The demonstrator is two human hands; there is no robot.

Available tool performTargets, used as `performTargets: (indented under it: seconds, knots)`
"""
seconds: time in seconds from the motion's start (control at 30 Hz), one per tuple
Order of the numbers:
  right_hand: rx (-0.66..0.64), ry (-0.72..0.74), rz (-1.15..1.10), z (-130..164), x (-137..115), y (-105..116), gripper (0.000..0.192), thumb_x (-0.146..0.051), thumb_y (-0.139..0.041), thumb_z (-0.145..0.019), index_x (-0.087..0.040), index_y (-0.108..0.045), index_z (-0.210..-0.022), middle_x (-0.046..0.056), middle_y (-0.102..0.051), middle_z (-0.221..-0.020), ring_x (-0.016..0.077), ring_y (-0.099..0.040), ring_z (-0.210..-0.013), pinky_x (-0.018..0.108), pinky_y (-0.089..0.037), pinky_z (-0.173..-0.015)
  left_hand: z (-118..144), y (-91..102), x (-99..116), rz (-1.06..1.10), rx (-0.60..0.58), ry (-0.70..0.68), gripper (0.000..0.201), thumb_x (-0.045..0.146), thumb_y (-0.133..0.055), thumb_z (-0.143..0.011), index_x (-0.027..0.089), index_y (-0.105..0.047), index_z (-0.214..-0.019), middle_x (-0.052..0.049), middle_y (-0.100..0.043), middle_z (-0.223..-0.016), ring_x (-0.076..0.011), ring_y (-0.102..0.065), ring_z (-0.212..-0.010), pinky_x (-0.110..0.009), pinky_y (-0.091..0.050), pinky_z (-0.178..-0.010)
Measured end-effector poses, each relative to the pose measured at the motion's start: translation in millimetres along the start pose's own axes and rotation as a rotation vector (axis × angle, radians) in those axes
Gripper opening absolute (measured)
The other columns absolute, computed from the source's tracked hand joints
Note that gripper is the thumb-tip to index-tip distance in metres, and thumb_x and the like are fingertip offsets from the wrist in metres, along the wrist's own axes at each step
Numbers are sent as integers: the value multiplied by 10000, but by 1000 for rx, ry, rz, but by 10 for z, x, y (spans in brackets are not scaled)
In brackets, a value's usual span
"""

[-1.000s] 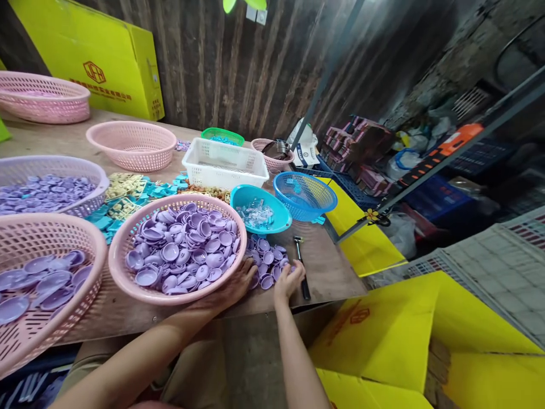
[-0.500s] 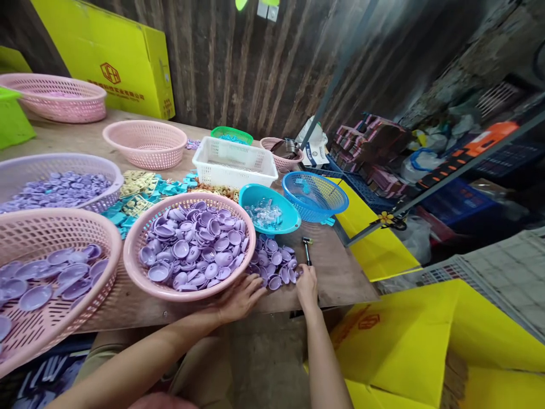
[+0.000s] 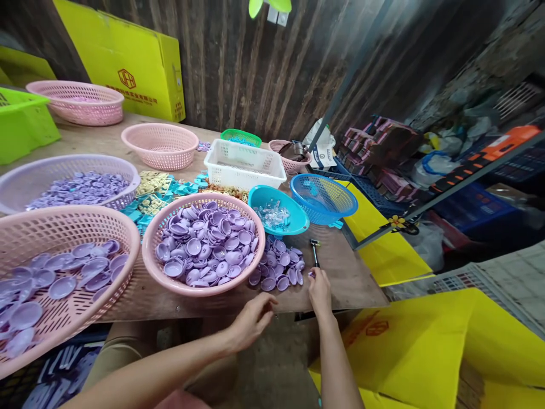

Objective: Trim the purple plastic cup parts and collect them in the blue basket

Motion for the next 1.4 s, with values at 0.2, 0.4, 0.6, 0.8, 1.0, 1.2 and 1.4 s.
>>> performTargets:
  seconds: [0.2, 0.4, 0.6, 0.8, 1.0, 1.2, 1.4]
  knots:
    - [-255, 287, -276, 309, -969, 377, 190, -236, -417, -775, -179, -533, -915, 51, -583, -829, 167, -561, -730, 282, -467, -662, -20, 22, 277, 1223, 40, 636, 358, 440, -419, -801, 133, -450, -983, -35, -559, -677, -158, -592, -614, -282, -435, -645]
    - [-558, 755, -323, 601, -1883, 464, 291, -128, -475, -762, -216, -574, -1021, 55, -610, -1022, 156, -580, -936, 229, -475, -784, 121, 524, 631, 1761, 114, 500, 200, 252, -451, -840, 88, -533, -762, -47, -575, -649, -93, -554, -528, -166, -403, -493]
    - [-134, 823, -460, 421, -2176, 275, 205, -244, -510, -805, -247, -580, -997, 32, -622, -992, 153, -590, -928, 210, -481, -770, 340, 1687, 697, 1535, 569, 516, 117, 55, -408, -821, 44, -523, -803, -78, -524, -654, -87, -532, -562, -140, -451, -501]
    - [-259, 648, -510, 395, -2324, 182, 178, -312, -447, -838, -211, -594, -845, 39, -627, -840, 156, -589, -766, 241, -479, -660, 314, 3489, 887, 1059, 1159, 324, 215, 176, -377, -855, 155, -444, -1058, -95, -508, -904, -156, -559, -737, -264, -516, -541]
    - [-405, 549, -367, 258, -2328, -173, 159, -221, -447, -795, -190, -594, -850, 52, -630, -848, 167, -576, -742, 282, -455, -679, 305, 3537, 756, 529, 1149, 370, 350, 184, -520, -740, 168, -472, -1087, -94, -512, -993, -162, -549, -806, -322, -478, -696]
    - [-536, 634, 5, 150, -2552, -536, 202, -131, -459, -779, -181, -601, -913, 55, -625, -909, 176, -583, -830, 270, -414, -729, 223, 2560, 580, -280, 378, 189, 113, 143, -598, -638, 157, -630, -745, -37, -586, -731, -158, -527, -708, -303, -414, -749]
    - [-559, 747, 299, 97, -2885, -667, 210, -130, -468, -785, -170, -590, -952, 91, -622, -939, 200, -587, -860, 263, -404, -681, 334, 2280, 664, -784, 107, 202, 100, 146, -581, -673, 164, -606, -769, -65, -571, -803, -219, -544, -786, -349, -411, -790]
Point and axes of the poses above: each hand's wrist, its own z-axis away from the middle knuckle, its own y-axis out of the back of the hand, x = y × z, the point moved 1 cm from there along -z, towards the middle knuckle
